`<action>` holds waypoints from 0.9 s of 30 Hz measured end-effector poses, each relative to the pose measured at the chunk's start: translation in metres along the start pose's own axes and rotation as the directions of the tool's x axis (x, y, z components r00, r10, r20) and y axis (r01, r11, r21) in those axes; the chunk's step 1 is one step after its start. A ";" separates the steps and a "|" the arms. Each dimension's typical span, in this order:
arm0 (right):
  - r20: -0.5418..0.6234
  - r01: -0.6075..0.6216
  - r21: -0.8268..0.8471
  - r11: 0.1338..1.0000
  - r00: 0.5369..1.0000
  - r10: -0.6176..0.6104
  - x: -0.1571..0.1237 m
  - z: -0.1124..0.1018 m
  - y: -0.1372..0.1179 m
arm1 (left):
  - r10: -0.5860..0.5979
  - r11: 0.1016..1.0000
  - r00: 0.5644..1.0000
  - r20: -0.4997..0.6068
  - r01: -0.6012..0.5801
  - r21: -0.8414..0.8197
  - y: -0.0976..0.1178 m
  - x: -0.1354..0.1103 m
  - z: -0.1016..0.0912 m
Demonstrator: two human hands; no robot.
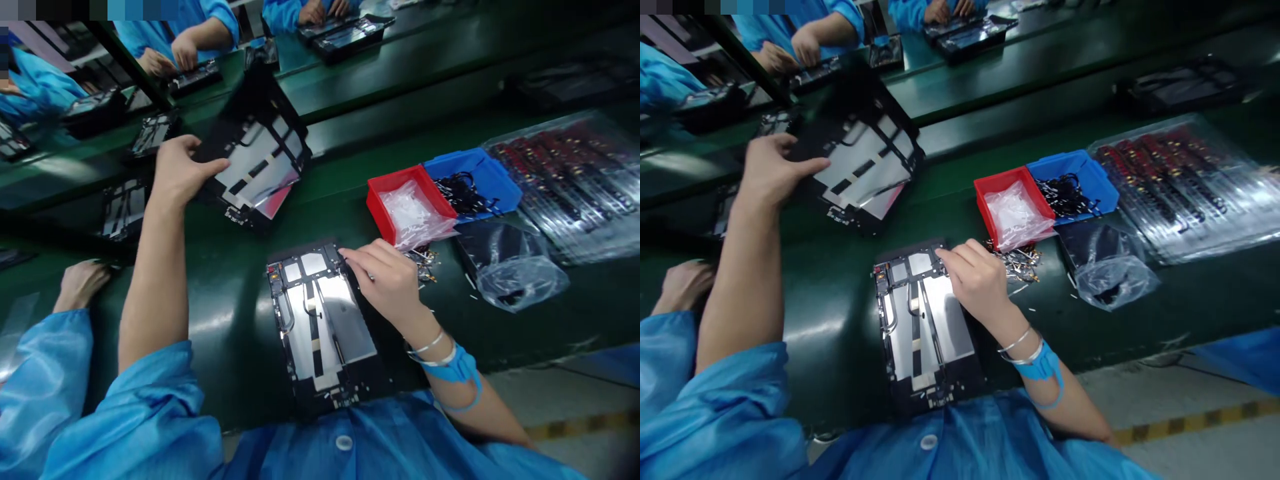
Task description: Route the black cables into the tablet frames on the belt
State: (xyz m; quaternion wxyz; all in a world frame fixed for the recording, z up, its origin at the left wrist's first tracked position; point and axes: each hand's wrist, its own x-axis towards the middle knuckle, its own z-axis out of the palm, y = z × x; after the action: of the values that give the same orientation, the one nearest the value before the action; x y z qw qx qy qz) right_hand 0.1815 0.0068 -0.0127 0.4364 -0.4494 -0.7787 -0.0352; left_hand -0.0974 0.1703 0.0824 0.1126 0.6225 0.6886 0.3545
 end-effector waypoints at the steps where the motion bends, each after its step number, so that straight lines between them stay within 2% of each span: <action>1: -0.021 -0.018 0.019 1.000 1.000 0.018 0.001 -0.002 0.000 | -0.081 0.985 0.994 -0.076 0.068 -0.159 0.000 -0.013 -0.003; 2: -0.044 -0.042 0.048 0.998 0.998 0.044 0.002 -0.004 0.000 | -0.175 0.935 0.979 -0.104 0.132 -0.328 0.000 -0.028 -0.007; 4: -0.093 -0.113 0.125 0.986 0.988 0.125 0.004 -0.012 -0.003 | -0.359 0.752 0.933 -0.021 0.276 -0.599 0.002 -0.065 -0.018; 6: -0.137 -0.208 0.205 0.957 0.962 0.238 0.005 -0.021 -0.006 | -0.486 0.566 0.861 0.148 0.440 -0.697 0.007 -0.110 -0.031; 7: -0.159 -0.258 0.240 0.936 0.941 0.300 0.005 -0.025 -0.007 | -0.540 0.504 0.816 0.207 0.511 -0.696 0.009 -0.135 -0.036; 11: -0.226 -0.397 0.384 0.833 0.835 0.502 0.004 -0.034 -0.002 | -0.593 0.438 0.736 0.326 0.635 -0.637 0.012 -0.231 -0.042; 14: -0.175 -0.431 0.495 0.754 0.801 0.572 0.004 -0.031 0.004 | -0.613 0.389 0.681 0.400 0.701 -0.598 0.007 -0.288 -0.030; 16: -0.080 -0.457 0.555 0.696 0.803 0.591 0.005 -0.027 0.004 | -0.596 0.386 0.668 0.445 0.725 -0.571 0.003 -0.313 -0.020; 18: 0.056 -0.506 0.593 0.626 0.802 0.595 0.006 -0.023 -0.003 | -0.547 0.421 0.671 0.500 0.738 -0.528 -0.002 -0.326 -0.012; 21: 0.310 -0.598 0.601 0.530 0.786 0.535 0.005 -0.017 -0.027 | -0.426 0.528 0.672 0.606 0.728 -0.437 -0.015 -0.327 -0.011; 24: 0.546 -0.685 0.545 0.483 0.728 0.416 0.006 -0.009 -0.055 | -0.318 0.658 0.647 0.693 0.677 -0.330 -0.031 -0.318 -0.017; 26: 0.640 -0.718 0.504 0.480 0.684 0.351 0.009 -0.002 -0.071 | -0.276 0.727 0.668 0.691 0.615 -0.305 -0.040 -0.315 -0.019; 27: 0.669 -0.726 0.488 0.485 0.668 0.326 0.011 0.003 -0.078 | -0.265 0.752 0.711 0.652 0.575 -0.322 -0.044 -0.315 -0.019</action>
State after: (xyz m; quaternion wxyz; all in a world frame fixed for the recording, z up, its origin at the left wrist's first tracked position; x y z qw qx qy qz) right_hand 0.1201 -0.0305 0.0192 0.3509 -0.4554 -0.6222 0.5314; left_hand -0.0804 -0.1299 -0.0216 0.5510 0.4655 0.6326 0.2821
